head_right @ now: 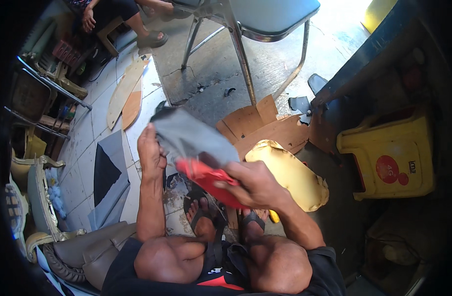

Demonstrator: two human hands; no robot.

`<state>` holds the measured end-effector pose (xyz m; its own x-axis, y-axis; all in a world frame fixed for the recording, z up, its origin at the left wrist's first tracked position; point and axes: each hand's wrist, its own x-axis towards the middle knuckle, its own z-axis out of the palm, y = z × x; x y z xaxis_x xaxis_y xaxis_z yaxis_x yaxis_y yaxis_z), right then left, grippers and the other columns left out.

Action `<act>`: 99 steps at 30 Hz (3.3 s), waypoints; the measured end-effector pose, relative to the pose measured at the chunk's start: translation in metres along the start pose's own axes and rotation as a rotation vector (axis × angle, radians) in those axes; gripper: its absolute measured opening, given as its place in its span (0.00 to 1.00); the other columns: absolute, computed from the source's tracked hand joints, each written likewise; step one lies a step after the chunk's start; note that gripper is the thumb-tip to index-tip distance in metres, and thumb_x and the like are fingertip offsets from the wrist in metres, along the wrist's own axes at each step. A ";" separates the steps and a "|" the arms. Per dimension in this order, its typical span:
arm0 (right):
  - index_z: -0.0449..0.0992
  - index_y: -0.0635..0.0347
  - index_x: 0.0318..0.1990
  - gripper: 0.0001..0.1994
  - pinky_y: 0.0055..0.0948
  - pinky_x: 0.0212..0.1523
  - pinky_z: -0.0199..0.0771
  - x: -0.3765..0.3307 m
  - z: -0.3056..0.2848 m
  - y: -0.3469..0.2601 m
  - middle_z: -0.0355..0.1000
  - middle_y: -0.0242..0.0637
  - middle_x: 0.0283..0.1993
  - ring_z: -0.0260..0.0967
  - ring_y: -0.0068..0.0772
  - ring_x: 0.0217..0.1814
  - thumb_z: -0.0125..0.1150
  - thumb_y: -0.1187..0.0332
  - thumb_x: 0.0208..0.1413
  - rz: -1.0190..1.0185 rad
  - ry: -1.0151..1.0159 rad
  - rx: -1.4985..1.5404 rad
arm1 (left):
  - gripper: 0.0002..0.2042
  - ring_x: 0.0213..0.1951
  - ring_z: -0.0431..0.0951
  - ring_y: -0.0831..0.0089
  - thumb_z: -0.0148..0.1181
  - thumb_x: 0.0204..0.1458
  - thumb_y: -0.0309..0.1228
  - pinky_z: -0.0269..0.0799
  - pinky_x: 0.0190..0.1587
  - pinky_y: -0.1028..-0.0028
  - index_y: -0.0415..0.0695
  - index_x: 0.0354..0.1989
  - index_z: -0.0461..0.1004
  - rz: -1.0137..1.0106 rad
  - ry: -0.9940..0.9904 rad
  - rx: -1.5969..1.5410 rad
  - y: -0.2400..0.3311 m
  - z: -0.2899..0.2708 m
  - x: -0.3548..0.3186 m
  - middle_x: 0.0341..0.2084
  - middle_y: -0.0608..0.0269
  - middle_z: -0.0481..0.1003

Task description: The person unscrews and removes the backrest from a metal folding chair using a screwdriver, then strips off the old red vinyl covering and foam from the wooden backrest frame by hand.

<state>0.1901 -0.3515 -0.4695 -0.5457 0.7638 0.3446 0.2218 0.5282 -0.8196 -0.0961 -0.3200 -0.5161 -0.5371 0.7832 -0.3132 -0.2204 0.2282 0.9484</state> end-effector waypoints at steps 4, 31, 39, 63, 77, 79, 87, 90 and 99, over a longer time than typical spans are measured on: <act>0.79 0.61 0.37 0.09 0.37 0.26 0.70 -0.028 -0.047 -0.020 0.74 0.41 0.29 0.72 0.41 0.25 0.73 0.71 0.52 0.034 0.057 0.075 | 0.22 0.30 0.73 0.73 0.43 0.72 0.42 0.70 0.39 0.70 0.36 0.34 0.75 0.260 0.396 0.233 -0.024 -0.064 0.064 0.28 0.62 0.76; 0.75 0.59 0.52 0.11 0.24 0.37 0.70 0.036 0.051 0.029 0.75 0.28 0.37 0.71 0.22 0.37 0.58 0.64 0.69 0.430 0.037 0.610 | 0.14 0.53 0.78 0.64 0.48 0.71 0.34 0.80 0.53 0.63 0.36 0.56 0.69 0.372 -0.373 -0.257 0.053 -0.019 -0.061 0.49 0.53 0.76; 0.78 0.63 0.56 0.18 0.23 0.47 0.73 -0.094 0.018 0.203 0.79 0.32 0.45 0.74 0.19 0.43 0.56 0.58 0.71 0.874 0.453 0.256 | 0.16 0.54 0.75 0.70 0.60 0.64 0.31 0.72 0.56 0.71 0.35 0.56 0.72 0.289 -0.509 0.343 -0.057 0.021 -0.039 0.53 0.54 0.74; 0.71 0.65 0.64 0.22 0.29 0.42 0.80 -0.041 0.019 0.108 0.78 0.39 0.47 0.77 0.28 0.43 0.56 0.58 0.71 0.859 0.138 0.762 | 0.05 0.42 0.83 0.62 0.52 0.66 0.26 0.82 0.50 0.58 0.43 0.42 0.74 0.078 -0.302 -0.420 0.044 -0.083 0.191 0.38 0.57 0.80; 0.70 0.64 0.65 0.32 0.40 0.56 0.75 -0.175 -0.014 0.176 0.76 0.50 0.55 0.75 0.46 0.53 0.67 0.55 0.57 1.100 0.338 -0.266 | 0.11 0.38 0.76 0.77 0.57 0.63 0.41 0.74 0.37 0.74 0.46 0.44 0.76 0.030 -0.305 0.246 -0.090 -0.073 0.183 0.36 0.67 0.76; 0.68 0.63 0.68 0.36 0.44 0.62 0.71 -0.176 -0.031 0.184 0.73 0.56 0.61 0.73 0.52 0.59 0.69 0.54 0.54 1.049 0.335 -0.548 | 0.17 0.42 0.78 0.73 0.62 0.63 0.39 0.76 0.43 0.68 0.41 0.52 0.74 -0.067 -0.361 0.426 -0.148 -0.032 0.111 0.40 0.62 0.77; 0.81 0.56 0.55 0.25 0.44 0.57 0.75 -0.172 -0.046 0.187 0.81 0.50 0.49 0.79 0.51 0.54 0.71 0.57 0.50 1.172 -0.073 -0.505 | 0.19 0.28 0.80 0.68 0.63 0.61 0.37 0.76 0.32 0.68 0.35 0.54 0.73 -0.088 -0.759 0.761 -0.247 0.040 0.001 0.33 0.56 0.81; 0.82 0.57 0.52 0.21 0.44 0.56 0.76 -0.178 -0.063 0.160 0.80 0.51 0.51 0.78 0.53 0.54 0.69 0.58 0.51 1.168 0.066 -0.239 | 0.09 0.19 0.72 0.80 0.60 0.64 0.29 0.67 0.21 0.80 0.37 0.46 0.74 -0.520 -0.695 0.317 -0.219 0.013 0.012 0.26 0.63 0.77; 0.79 0.62 0.54 0.21 0.50 0.58 0.72 -0.331 -0.130 0.152 0.76 0.57 0.50 0.73 0.62 0.55 0.67 0.64 0.54 1.261 0.585 -1.060 | 0.10 0.26 0.75 0.80 0.60 0.62 0.29 0.73 0.26 0.81 0.38 0.48 0.74 -0.335 -0.400 0.213 -0.093 -0.153 0.074 0.29 0.65 0.76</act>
<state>0.5098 -0.4753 -0.6484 0.6470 0.7574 0.0883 0.7605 -0.6324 -0.1475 -0.2402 -0.3717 -0.6349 -0.1067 0.7966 -0.5950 -0.1342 0.5814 0.8025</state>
